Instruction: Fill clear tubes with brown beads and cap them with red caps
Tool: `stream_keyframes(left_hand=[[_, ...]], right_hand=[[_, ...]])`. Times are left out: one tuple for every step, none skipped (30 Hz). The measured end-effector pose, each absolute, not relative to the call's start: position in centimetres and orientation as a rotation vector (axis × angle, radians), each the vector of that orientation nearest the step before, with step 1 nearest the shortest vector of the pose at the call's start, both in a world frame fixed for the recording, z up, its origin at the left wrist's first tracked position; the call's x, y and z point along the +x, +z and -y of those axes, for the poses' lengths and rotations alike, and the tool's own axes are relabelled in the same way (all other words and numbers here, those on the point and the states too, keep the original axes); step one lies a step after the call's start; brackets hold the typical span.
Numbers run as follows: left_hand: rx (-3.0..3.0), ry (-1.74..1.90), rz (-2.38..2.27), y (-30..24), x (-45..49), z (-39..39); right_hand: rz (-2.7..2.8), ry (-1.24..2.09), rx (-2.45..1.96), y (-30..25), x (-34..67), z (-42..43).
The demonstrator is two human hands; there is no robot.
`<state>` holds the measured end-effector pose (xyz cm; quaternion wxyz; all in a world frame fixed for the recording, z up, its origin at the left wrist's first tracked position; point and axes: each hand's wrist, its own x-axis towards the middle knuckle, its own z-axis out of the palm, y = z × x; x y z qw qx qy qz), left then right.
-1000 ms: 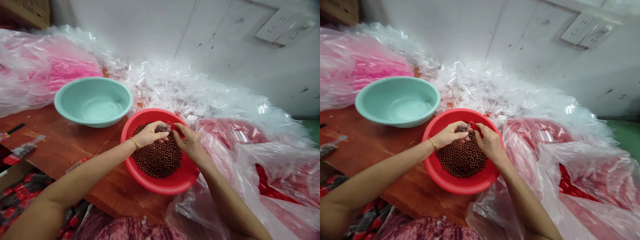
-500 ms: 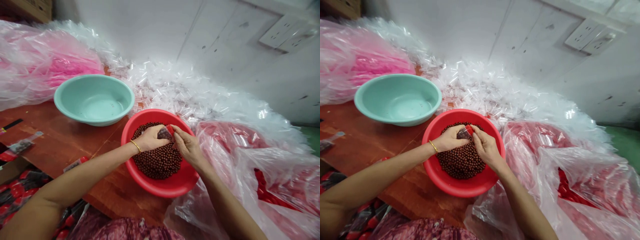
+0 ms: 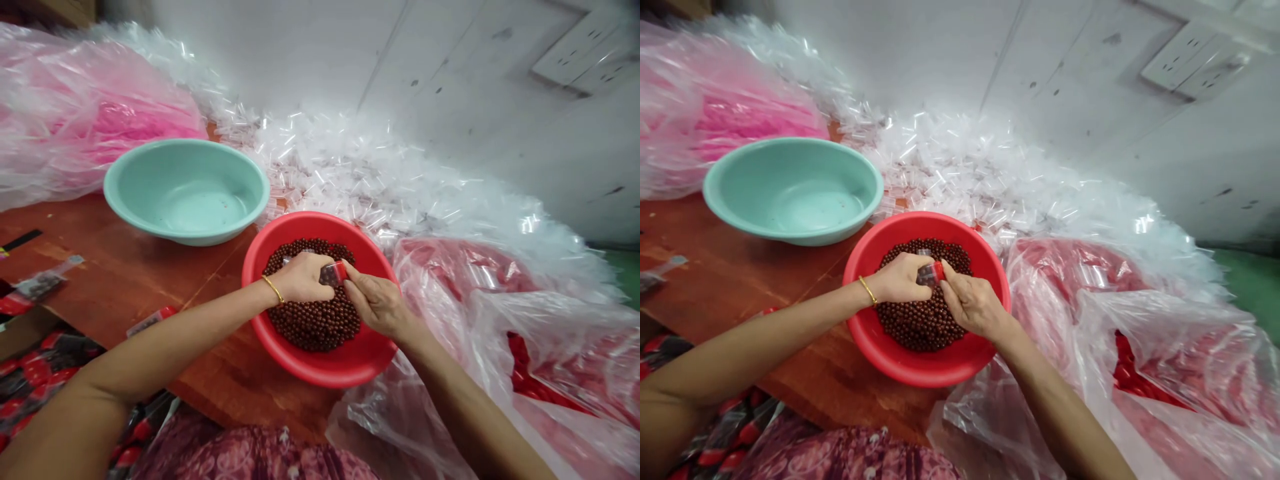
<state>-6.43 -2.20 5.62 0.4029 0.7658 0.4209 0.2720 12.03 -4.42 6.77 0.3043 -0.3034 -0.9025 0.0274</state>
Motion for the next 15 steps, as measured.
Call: stream_keyframes(left_hand=[[1.923,0.691,-1.065,5.7,-6.3,2.2],[1.914,0.695,-1.062,5.7,-6.3,2.2],[1.915,0.691,-1.052,5.8,-6.2,2.2],[1.93,0.674,-1.042,5.9,-6.2,2.2],[1.961,0.642,-1.033,6.0,-6.2,2.2],[2.002,0.598,-1.029,6.1,-6.2,2.3],[2.042,0.55,-1.028,6.2,-6.2,2.4],[2.077,0.508,-1.03,6.3,-6.2,2.5],[2.107,0.48,-1.047,6.3,-6.2,2.6],[2.133,0.463,-1.065,6.3,-6.2,2.7],[2.157,0.459,-1.079,6.3,-6.2,2.7],[2.182,0.462,-1.086,6.3,-6.2,2.8],[2.206,0.468,-1.084,6.2,-6.1,2.9],[2.229,0.474,-1.073,6.1,-6.1,3.0],[2.25,0.48,-1.056,6.0,-6.1,3.1]], right_hand=[[2.314,0.151,-0.886,6.9,11.8,4.4],[2.203,0.243,-0.977,7.0,11.6,4.3],[2.059,0.35,-1.062,7.1,11.1,4.1],[1.894,0.473,-1.126,7.1,10.6,3.7],[1.722,0.604,-1.162,7.0,10.0,3.3],[1.567,0.737,-1.175,6.9,9.3,2.8],[1.451,0.868,-1.174,6.7,8.6,2.3],[1.377,0.98,-1.171,6.5,7.9,1.9],[1.34,1.074,-1.172,6.3,7.4,1.5],[1.333,1.138,-1.184,6.2,7.0,1.3],[1.35,1.176,-1.203,6.2,6.7,1.1],[1.388,1.193,-1.227,6.3,6.6,1.1],[1.444,1.187,-1.247,6.4,6.6,1.2],[1.517,1.169,-1.258,6.6,6.7,1.3],[1.599,1.139,-1.256,6.7,6.9,1.4]])
